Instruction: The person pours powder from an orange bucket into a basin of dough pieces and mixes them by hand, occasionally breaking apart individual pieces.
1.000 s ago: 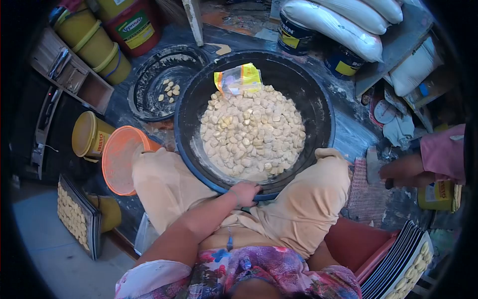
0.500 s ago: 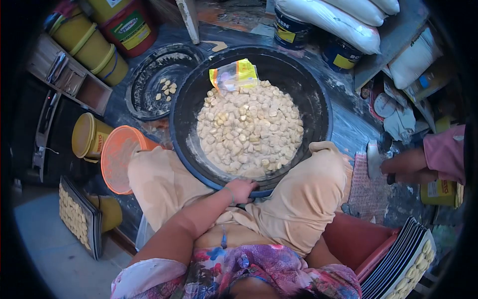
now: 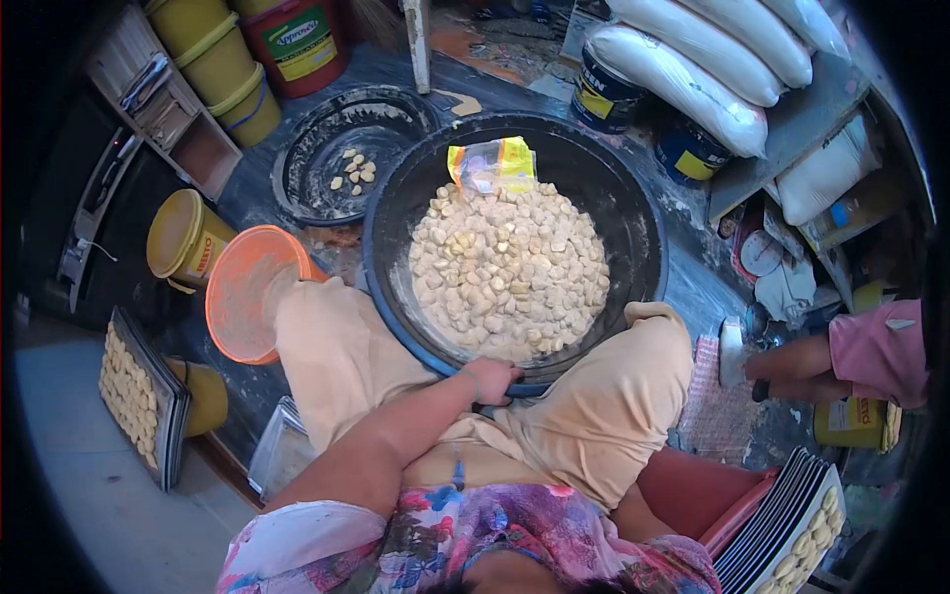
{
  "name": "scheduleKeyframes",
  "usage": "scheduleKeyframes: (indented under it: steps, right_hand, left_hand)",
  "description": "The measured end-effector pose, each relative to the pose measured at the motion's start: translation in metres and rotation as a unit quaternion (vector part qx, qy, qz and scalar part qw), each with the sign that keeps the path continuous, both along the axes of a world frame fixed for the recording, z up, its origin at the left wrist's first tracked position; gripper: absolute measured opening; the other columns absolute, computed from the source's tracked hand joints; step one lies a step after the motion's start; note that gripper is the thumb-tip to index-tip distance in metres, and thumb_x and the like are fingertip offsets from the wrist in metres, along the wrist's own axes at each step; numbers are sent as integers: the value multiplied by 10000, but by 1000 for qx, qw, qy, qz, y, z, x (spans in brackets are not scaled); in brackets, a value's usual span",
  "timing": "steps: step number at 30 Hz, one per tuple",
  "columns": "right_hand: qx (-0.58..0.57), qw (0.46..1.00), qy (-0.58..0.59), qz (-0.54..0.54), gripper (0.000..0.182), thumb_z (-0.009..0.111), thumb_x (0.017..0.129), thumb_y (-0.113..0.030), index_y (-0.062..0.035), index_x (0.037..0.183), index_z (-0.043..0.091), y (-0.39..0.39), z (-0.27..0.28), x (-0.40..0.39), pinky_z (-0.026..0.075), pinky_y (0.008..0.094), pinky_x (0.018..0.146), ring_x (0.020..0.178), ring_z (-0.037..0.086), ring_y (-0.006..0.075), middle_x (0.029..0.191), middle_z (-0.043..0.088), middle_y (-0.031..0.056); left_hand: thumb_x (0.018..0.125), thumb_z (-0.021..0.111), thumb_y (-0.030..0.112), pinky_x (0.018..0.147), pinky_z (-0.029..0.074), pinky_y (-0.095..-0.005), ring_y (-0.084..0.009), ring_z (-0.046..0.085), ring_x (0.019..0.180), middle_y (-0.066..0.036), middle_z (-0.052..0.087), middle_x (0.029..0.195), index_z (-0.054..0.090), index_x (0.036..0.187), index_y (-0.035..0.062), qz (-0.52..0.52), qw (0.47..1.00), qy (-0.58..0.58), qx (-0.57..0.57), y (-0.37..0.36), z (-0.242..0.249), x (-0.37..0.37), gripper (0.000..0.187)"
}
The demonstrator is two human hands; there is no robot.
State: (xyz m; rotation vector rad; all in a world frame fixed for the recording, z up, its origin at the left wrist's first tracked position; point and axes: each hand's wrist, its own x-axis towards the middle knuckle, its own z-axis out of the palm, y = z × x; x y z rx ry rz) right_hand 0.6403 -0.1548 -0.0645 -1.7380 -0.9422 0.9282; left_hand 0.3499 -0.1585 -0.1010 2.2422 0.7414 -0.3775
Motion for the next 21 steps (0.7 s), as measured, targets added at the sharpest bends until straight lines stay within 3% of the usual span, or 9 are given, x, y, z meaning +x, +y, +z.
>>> scheduleKeyframes:
  steps: [11, 18, 21]
  right_hand:
    - [-35, 997, 28, -69, 216, 538, 918, -256, -72, 1027, 570, -91, -16, 23, 433, 318, 798, 900, 539, 159, 983, 588, 28]
    - [2, 995, 26, -101, 205, 538, 919, -258, -77, 1010, 570, -74, -5, 52, 433, 319, 789, 892, 537, 157, 972, 587, 22]
    - [-4, 994, 29, -109, 200, 538, 920, -259, -79, 1002, 570, -88, -1, 57, 434, 320, 786, 888, 537, 156, 967, 586, 19]
  left_hand:
    - [700, 672, 302, 845, 474, -415, -301, 566, 1018, -129, 570, 1084, 525, 1182, 103, -19, 999, 11, 33, -1, -3, 0, 542]
    - [689, 700, 353, 820, 465, -410, -324, 577, 968, -148, 593, 1012, 558, 1105, 72, -13, 999, -4, 32, -1, -4, 2, 521]
    - [687, 709, 406, 820, 461, -397, -338, 578, 960, -172, 612, 986, 586, 1065, 54, -1, 997, -47, -55, 12, -16, 2, 531]
